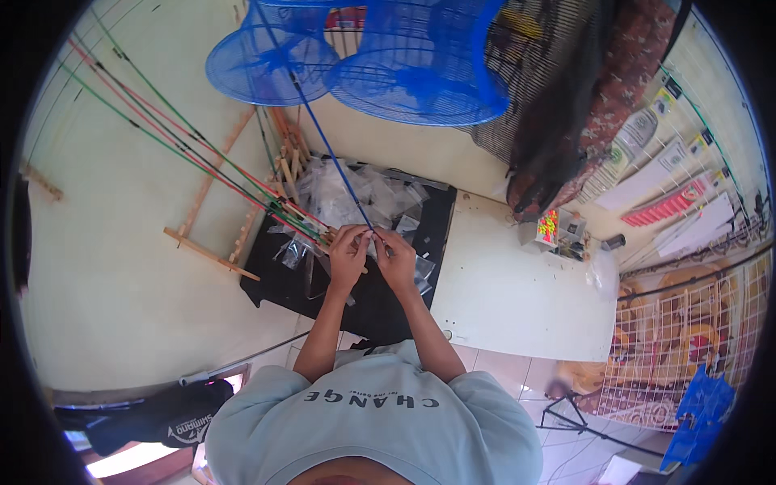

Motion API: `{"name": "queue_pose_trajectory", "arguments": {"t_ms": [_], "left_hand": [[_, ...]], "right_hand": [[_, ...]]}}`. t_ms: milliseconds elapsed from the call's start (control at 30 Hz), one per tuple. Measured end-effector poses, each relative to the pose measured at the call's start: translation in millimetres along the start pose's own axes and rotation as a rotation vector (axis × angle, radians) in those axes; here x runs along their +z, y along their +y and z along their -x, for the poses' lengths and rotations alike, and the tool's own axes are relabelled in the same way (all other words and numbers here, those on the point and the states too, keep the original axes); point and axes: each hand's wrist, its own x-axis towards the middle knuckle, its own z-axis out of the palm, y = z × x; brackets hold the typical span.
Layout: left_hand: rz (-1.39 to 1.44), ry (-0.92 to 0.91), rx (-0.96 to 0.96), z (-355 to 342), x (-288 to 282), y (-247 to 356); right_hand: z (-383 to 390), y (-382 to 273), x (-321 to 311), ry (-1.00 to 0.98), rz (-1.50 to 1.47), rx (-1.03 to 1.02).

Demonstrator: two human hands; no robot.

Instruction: Attaching a rod guide to a fishing rod using thread and organizing rod parts.

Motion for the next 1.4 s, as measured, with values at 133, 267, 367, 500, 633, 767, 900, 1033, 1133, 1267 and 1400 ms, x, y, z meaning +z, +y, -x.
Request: {"name": "queue_pose_trajectory", "arguments": {"t_ms": [133, 267, 367, 500, 633, 767, 900, 1033, 1133, 1267, 1400], "left_hand": [[-0.017, 0.000, 0.135, 1.6, 11.5, 10.3], [0.046, -0.003, 0.121, 12.2, 23.6, 26.8], [0.023, 0.023, 0.211, 19.5, 36.9, 34.0], [0.032, -0.015, 0.241, 29.5, 60.8, 55.9], [0.049, -0.083, 0.208, 44.8, 94.7, 78.2], [0.090, -0.163, 0.135, 67.0, 139.3, 115.0], [0.142, -0.248, 0.104, 93.9, 189.9, 139.1], [0.209, -0.314, 0.076, 124.7, 239.6, 166.5], [0.218, -0.347, 0.110, 135.9, 268.7, 185.4], [0.222, -0.404, 0.141, 142.0, 297.4, 200.1], [0.211, -0.455, 0.152, 140.7, 322.3, 207.0]], "right_hand": [[0.2, -12.7, -22.8, 0.003, 0.019, -0.017], [3.3, -18.1, -44.6, 0.003, 0.037, -0.088], [8.3, -20.7, -61.9, 0.030, 0.032, -0.099], [12.6, -17.8, -97.7, 0.115, 0.210, -0.228], [21.8, -16.3, -147.6, 0.122, 0.241, -0.151], [32.4, -12.1, -211.2, 0.150, 0.286, -0.126], [45.8, -4.0, -275.2, 0.170, 0.285, -0.086], [63.8, 4.6, -336.2, 0.222, 0.345, -0.043], [69.7, 4.9, -370.8, 0.266, 0.367, -0.024], [72.9, 6.4, -402.0, 0.319, 0.388, 0.018], [68.3, 18.8, -421.0, 0.368, 0.407, 0.007]]}}
